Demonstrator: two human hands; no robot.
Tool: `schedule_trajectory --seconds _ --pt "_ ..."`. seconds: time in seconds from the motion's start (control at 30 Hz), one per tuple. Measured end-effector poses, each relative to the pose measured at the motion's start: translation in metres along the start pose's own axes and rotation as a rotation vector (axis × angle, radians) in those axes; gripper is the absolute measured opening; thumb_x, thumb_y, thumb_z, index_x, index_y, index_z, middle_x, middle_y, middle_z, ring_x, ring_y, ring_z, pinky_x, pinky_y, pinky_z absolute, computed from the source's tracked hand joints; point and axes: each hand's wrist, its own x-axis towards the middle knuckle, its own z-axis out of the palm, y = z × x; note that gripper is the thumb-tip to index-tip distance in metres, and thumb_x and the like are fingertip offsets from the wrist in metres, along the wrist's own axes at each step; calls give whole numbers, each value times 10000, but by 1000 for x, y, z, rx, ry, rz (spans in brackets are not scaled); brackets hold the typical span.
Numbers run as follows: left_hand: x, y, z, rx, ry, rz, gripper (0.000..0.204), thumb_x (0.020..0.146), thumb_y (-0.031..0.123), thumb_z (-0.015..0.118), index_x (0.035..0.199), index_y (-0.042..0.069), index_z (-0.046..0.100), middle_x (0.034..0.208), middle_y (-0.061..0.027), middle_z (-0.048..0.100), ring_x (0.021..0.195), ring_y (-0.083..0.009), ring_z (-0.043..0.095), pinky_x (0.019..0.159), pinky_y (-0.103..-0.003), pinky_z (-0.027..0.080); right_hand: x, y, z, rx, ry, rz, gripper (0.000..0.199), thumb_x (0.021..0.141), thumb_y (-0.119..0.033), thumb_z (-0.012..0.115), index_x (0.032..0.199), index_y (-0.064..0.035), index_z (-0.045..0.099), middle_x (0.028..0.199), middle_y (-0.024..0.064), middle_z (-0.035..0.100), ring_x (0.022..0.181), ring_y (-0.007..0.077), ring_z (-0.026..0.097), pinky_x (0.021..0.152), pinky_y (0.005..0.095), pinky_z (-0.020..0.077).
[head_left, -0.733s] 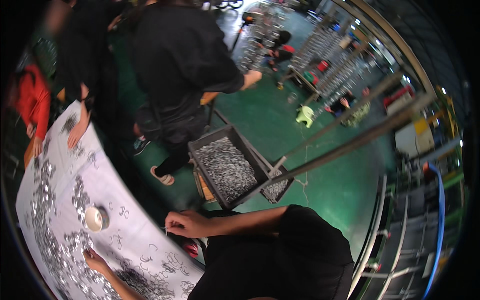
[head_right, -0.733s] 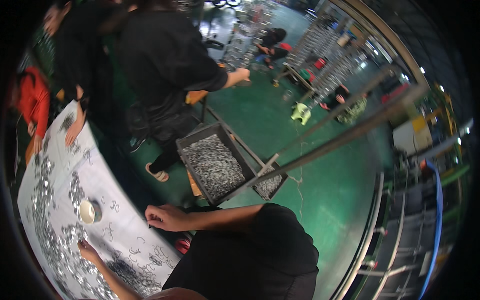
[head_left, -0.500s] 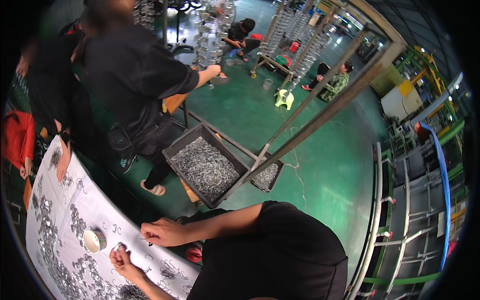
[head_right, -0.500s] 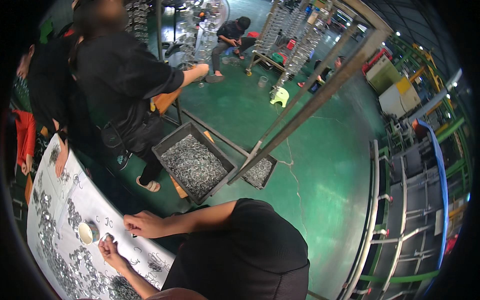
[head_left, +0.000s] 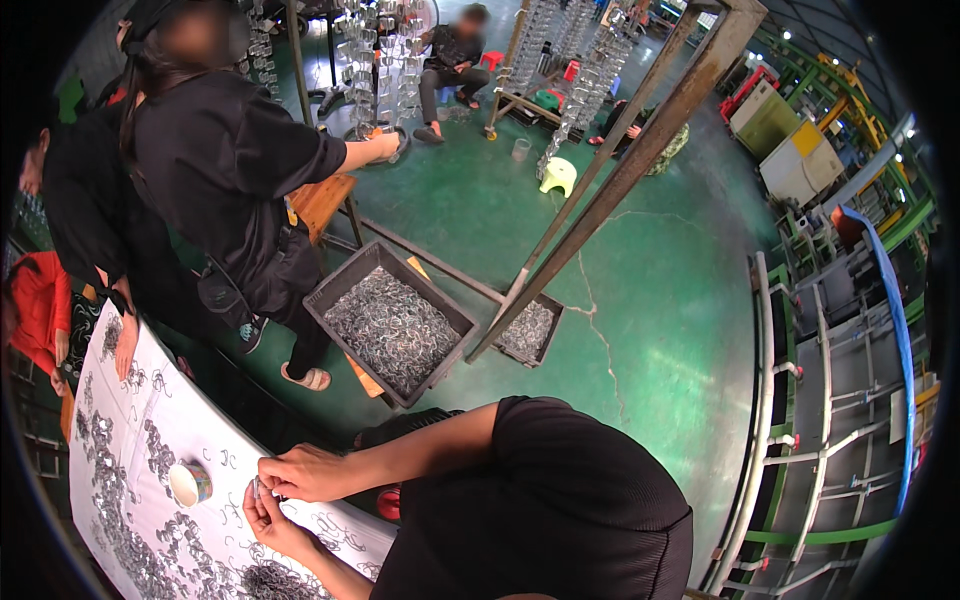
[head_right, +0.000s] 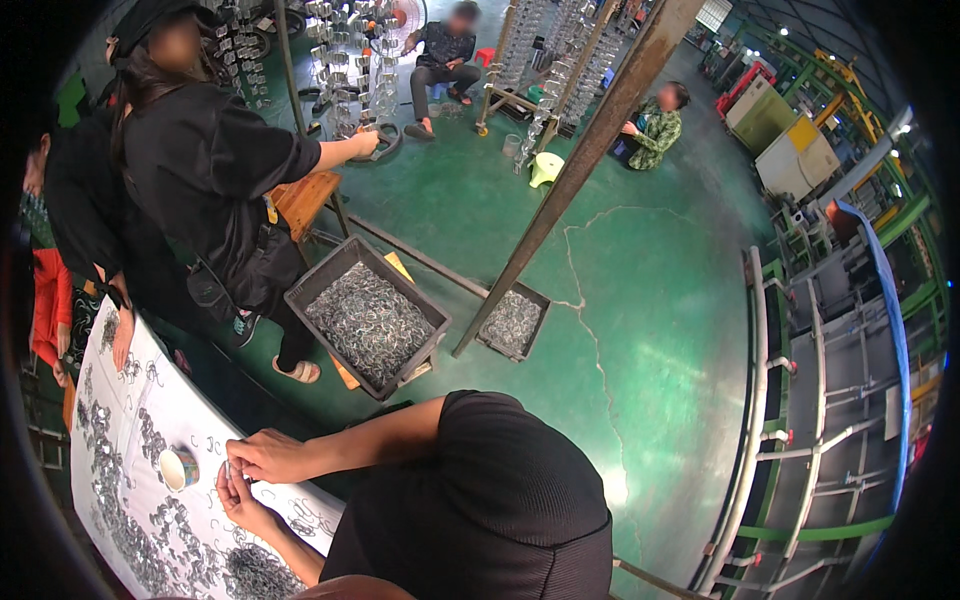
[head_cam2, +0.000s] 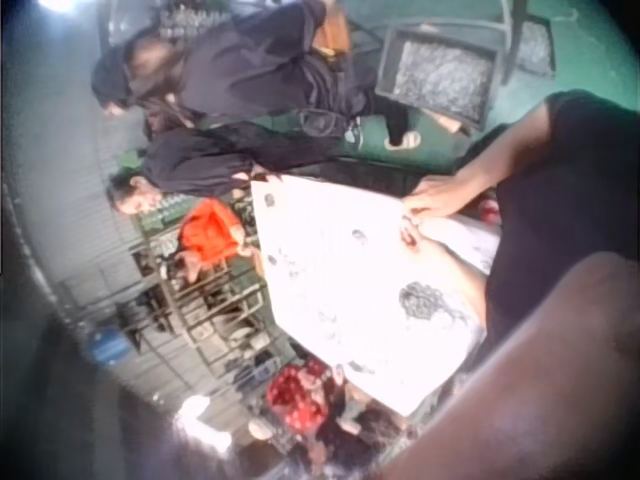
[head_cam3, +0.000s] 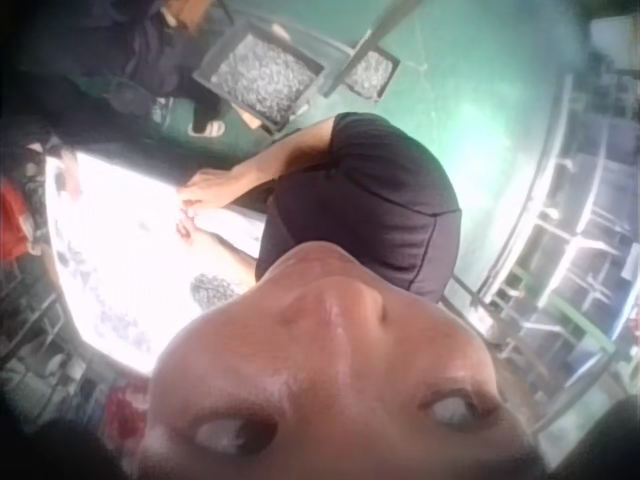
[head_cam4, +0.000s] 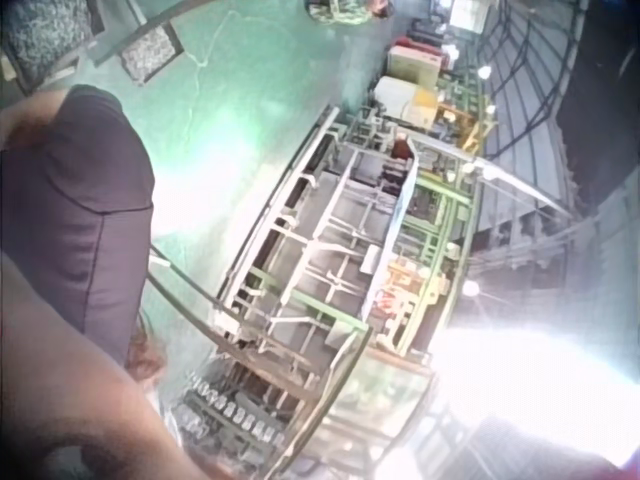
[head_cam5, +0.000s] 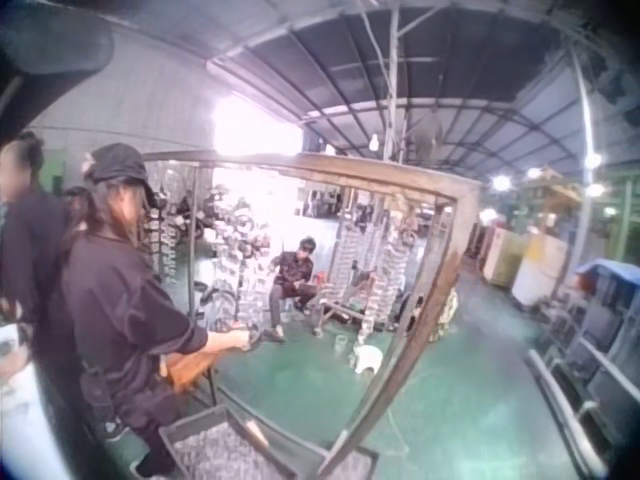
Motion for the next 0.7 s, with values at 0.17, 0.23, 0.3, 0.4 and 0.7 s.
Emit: schedule_trajectory --seconds 0.17,0.23,0.3,0.4,0.7 --pt "-13 11 1 24 12 -8 231 885 72 608 1084 -42 578 979 -109 632 878 -129 576 795 -258 457 -7 0 1 -14 -3 27 203 759 -12 608 869 -45 441 675 96 578 583 305 605 506 390 460" --pt "-18 9 3 8 11 31 225 887 83 609 1074 -41 590 970 -99 630 861 -128 572 791 -252 459 -10 -2 1 -21 10 30 194 763 -25 607 868 -52 447 678 88 580 587 306 607 511 396 462" --pt "-25 12 7 81 35 89 201 891 74 599 1059 -35 606 965 -104 630 860 -134 576 771 -255 477 -14 -1 1 -43 -8 52 187 772 -40 606 876 -53 451 682 86 582 591 310 608 516 397 466" --pt "-31 5 7 189 53 160 185 896 51 578 1052 -42 612 970 -111 634 868 -154 593 758 -271 498 -21 6 -2 -66 -66 78 200 791 -91 624 909 -51 467 699 89 591 635 291 628 555 392 487" --pt "-4 27 17 250 -18 132 181 811 22 666 986 -25 653 914 -64 644 817 -112 585 733 -222 457 54 45 -69 16 223 125 123 849 -144 638 836 -62 547 669 39 606 581 117 583 543 276 479"
